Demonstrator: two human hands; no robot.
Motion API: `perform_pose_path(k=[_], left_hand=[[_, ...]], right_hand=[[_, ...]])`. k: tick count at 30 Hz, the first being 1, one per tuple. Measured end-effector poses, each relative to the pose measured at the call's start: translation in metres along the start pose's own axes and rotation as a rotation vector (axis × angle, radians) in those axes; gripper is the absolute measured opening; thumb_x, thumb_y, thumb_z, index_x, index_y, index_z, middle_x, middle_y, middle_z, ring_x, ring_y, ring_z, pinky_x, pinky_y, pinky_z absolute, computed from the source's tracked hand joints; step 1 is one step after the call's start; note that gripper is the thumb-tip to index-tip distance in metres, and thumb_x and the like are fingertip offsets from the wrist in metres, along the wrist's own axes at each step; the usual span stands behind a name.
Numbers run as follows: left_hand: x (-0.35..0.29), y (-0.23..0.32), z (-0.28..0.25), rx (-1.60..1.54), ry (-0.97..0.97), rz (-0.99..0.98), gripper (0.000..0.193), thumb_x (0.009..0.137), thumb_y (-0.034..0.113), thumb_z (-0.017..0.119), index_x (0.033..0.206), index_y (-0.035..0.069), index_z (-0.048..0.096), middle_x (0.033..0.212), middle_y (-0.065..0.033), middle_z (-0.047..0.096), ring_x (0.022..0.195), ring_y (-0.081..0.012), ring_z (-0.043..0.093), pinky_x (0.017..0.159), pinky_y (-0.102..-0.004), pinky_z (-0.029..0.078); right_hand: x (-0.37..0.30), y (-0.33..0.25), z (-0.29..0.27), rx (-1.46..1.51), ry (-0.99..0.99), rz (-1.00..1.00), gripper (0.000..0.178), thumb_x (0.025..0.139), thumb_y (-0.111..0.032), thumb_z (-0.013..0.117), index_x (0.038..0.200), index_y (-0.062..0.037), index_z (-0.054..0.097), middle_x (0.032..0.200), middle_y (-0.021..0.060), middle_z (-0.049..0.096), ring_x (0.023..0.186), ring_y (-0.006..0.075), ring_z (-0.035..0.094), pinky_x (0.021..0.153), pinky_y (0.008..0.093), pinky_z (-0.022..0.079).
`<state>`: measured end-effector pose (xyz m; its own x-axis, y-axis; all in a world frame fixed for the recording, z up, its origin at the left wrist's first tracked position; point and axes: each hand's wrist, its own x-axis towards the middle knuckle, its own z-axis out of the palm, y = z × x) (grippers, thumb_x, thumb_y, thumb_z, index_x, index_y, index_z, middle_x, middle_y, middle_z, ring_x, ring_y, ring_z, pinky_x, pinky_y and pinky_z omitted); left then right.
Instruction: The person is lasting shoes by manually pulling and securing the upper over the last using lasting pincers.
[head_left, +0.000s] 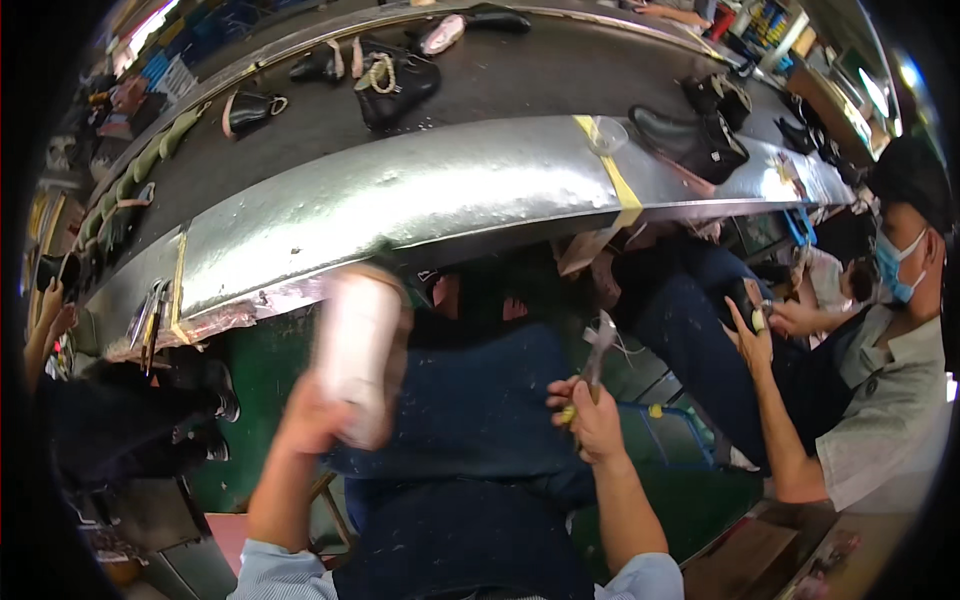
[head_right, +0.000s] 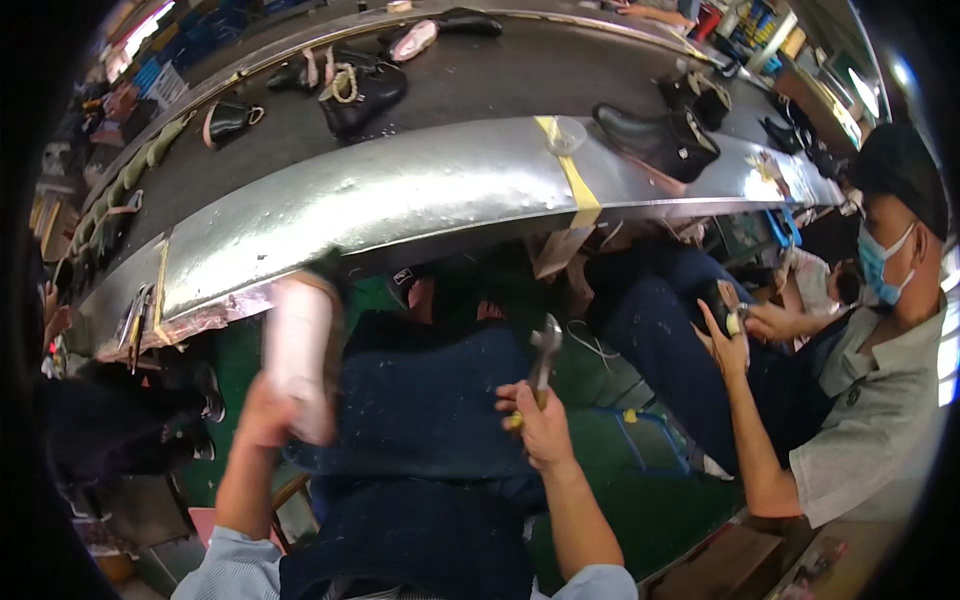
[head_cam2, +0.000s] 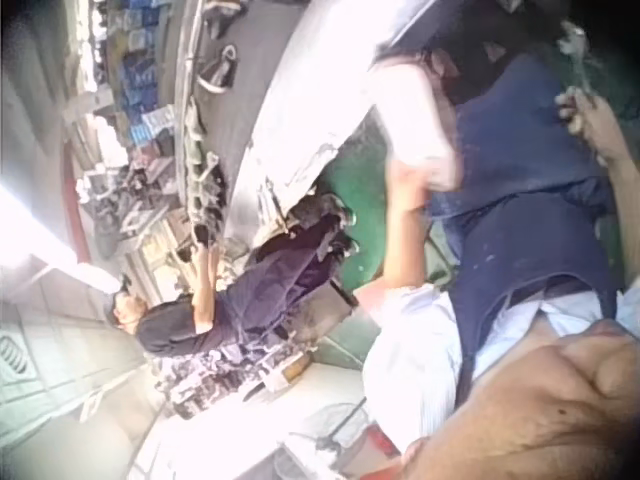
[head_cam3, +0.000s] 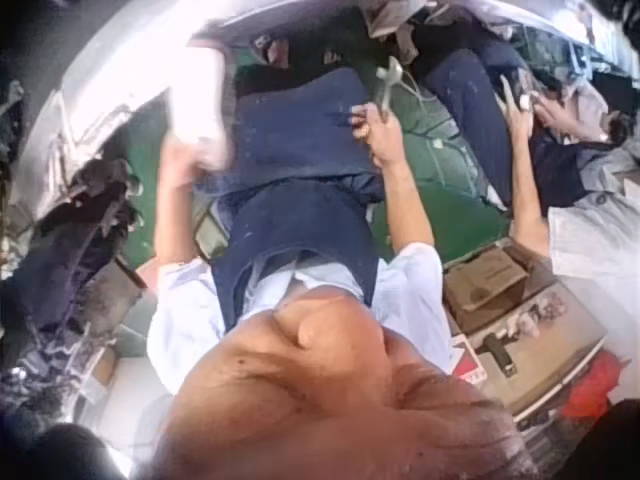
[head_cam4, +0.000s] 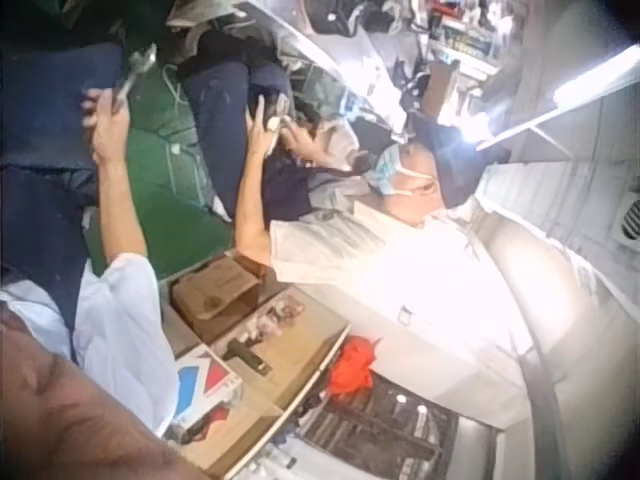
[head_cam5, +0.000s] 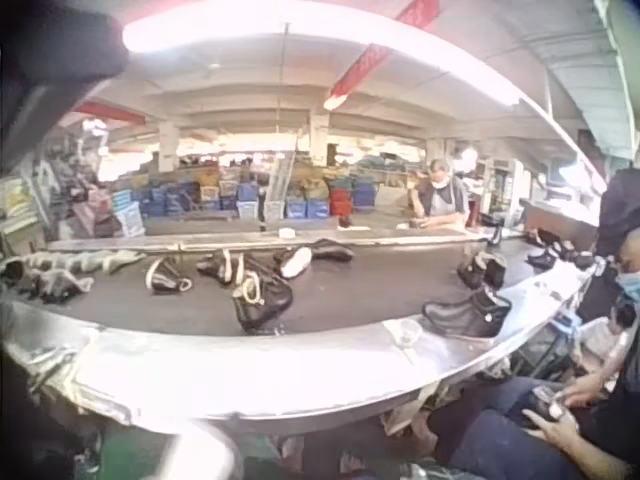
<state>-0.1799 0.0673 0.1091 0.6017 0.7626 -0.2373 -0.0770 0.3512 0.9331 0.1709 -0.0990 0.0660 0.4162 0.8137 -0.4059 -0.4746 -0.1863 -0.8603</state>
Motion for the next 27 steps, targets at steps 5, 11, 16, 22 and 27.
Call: perform_pose_path(k=[5,11,16,22,27], left_hand=[[0.024,-0.032,0.078,0.989,-0.331,0.326,0.102,0.073,0.026,0.083,0.150,-0.004,0.023,0.149,-0.0226,0.036,0.133,-0.0350,0.044,0.107,-0.0414,0.037],[0.033,-0.063,0.090,1.111,-0.424,0.404,0.101,0.066,0.035,0.086,0.145,-0.002,0.035,0.142,-0.0235,0.045,0.121,-0.0390,0.053,0.098,-0.0431,0.043],[0.081,-0.062,0.099,0.777,-0.726,-0.137,0.060,0.064,0.040,0.088,0.103,0.001,0.066,0.091,-0.0156,0.069,0.086,-0.0326,0.068,0.074,-0.0392,0.052],[0.055,-0.041,0.090,0.952,-0.581,0.195,0.059,0.063,0.043,0.087,0.100,0.002,0.066,0.088,-0.0143,0.068,0.083,-0.0357,0.066,0.072,-0.0409,0.052],[0.049,-0.036,0.084,1.078,-0.555,0.431,0.055,0.063,0.045,0.084,0.091,0.004,0.061,0.081,-0.0131,0.064,0.080,-0.0365,0.065,0.071,-0.0455,0.050]], right_hand=[[0.035,0.001,-0.011,0.436,-0.215,0.204,0.048,0.103,-0.048,0.041,0.113,-0.0042,0.057,0.112,0.0103,0.065,0.093,0.0188,0.064,0.071,0.0298,0.051],[-0.010,0.011,-0.014,-0.432,-0.214,0.080,0.066,0.062,-0.016,0.088,0.115,-0.0010,0.053,0.102,0.0016,0.059,0.092,0.0126,0.058,0.084,0.0281,0.049],[-0.033,0.008,-0.016,-0.549,-0.243,0.057,0.060,0.069,-0.013,0.086,0.118,-0.0004,0.055,0.109,0.0052,0.061,0.102,0.0149,0.058,0.093,0.0310,0.046],[-0.076,-0.073,-0.011,-1.009,-0.286,0.122,0.031,0.090,-0.020,0.066,0.115,-0.0029,0.059,0.091,0.0163,0.068,0.079,0.0240,0.068,0.074,0.0347,0.052],[-0.078,-0.101,0.014,-1.039,-0.737,0.358,0.031,0.093,-0.020,0.062,0.118,-0.0016,0.058,0.085,0.0171,0.066,0.079,0.0314,0.069,0.071,0.0391,0.052]])
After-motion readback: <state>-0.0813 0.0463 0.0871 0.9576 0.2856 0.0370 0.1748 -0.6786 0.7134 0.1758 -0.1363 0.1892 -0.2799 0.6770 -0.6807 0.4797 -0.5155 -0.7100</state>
